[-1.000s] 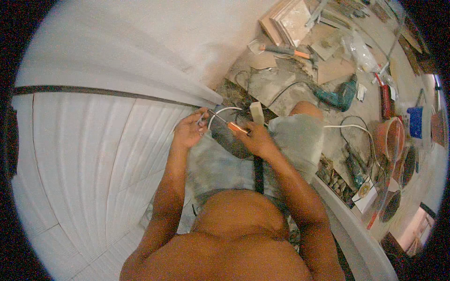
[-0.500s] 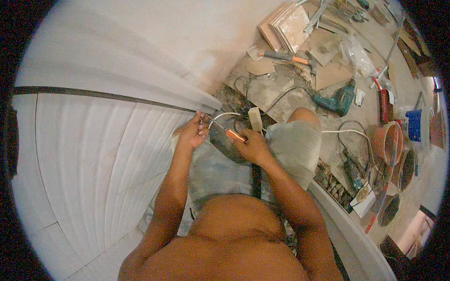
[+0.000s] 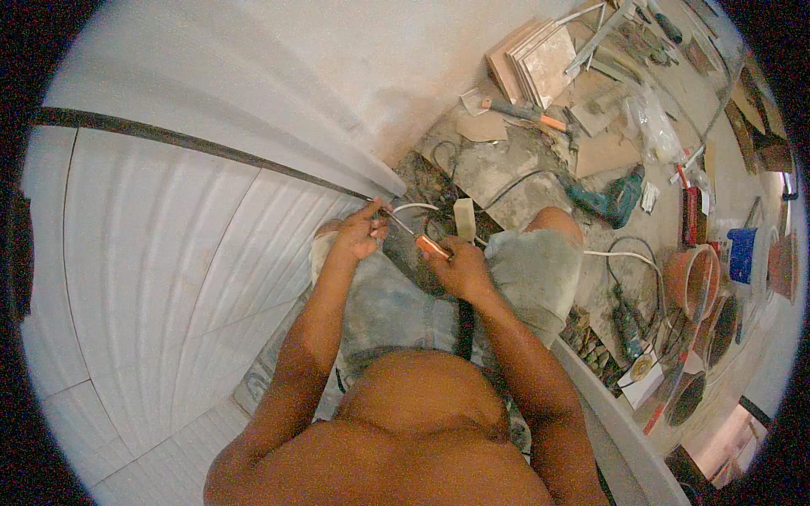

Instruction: The person installs a white wall panel by measuring the wall, marking positions, and securing the panel with screws using a screwdriver. The person sits on the floor during the task and uses a tape measure and screwdriver.

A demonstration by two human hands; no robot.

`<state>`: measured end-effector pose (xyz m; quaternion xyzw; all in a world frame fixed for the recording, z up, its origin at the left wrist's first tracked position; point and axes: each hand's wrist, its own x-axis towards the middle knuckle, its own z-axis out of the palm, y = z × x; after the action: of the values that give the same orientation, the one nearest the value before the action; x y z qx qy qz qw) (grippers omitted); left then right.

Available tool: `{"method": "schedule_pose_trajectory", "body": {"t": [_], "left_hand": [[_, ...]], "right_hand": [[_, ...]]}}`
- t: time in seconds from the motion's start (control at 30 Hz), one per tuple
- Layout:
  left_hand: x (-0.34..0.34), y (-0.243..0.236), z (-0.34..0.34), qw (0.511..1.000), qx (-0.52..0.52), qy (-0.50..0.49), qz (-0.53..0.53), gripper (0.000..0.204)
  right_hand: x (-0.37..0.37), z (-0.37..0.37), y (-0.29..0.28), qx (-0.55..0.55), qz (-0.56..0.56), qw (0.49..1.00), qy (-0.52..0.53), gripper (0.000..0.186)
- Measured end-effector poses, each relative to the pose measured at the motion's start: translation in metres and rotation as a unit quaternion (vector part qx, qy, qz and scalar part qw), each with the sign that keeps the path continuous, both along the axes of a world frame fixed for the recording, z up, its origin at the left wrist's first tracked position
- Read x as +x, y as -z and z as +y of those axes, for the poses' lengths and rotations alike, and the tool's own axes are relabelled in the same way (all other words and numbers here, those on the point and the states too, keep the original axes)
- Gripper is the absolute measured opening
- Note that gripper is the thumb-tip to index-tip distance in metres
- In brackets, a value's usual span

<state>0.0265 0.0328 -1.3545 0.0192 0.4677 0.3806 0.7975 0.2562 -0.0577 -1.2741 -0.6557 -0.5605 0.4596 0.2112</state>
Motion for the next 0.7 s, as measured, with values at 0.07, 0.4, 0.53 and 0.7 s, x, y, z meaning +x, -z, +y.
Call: {"method": "schedule_pose_trajectory", "body": {"t": [0.07,0.4,0.53,0.7], "left_hand": [[0.000,0.000,-0.001,1.000,-0.007,-0.019,-0.023,0.020],[0.000,0.005,0.001,1.000,-0.006,0.005,0.023,0.026],[0.001,0.011,0.003,0.997,0.018,0.034,0.064,0.028],[0.001,0.020,0.006,0.995,0.038,0.070,0.056,0.030]], "right_hand": [[0.000,-0.001,0.003,-0.002,-0.003,1.000,0.003,0.039],[0.000,-0.002,0.016,0.071,-0.023,0.997,-0.015,0.034],[-0.003,-0.001,0.010,0.026,-0.030,0.999,-0.009,0.034],[-0.006,0.000,0.004,0.028,-0.059,0.998,-0.027,0.032]]}}
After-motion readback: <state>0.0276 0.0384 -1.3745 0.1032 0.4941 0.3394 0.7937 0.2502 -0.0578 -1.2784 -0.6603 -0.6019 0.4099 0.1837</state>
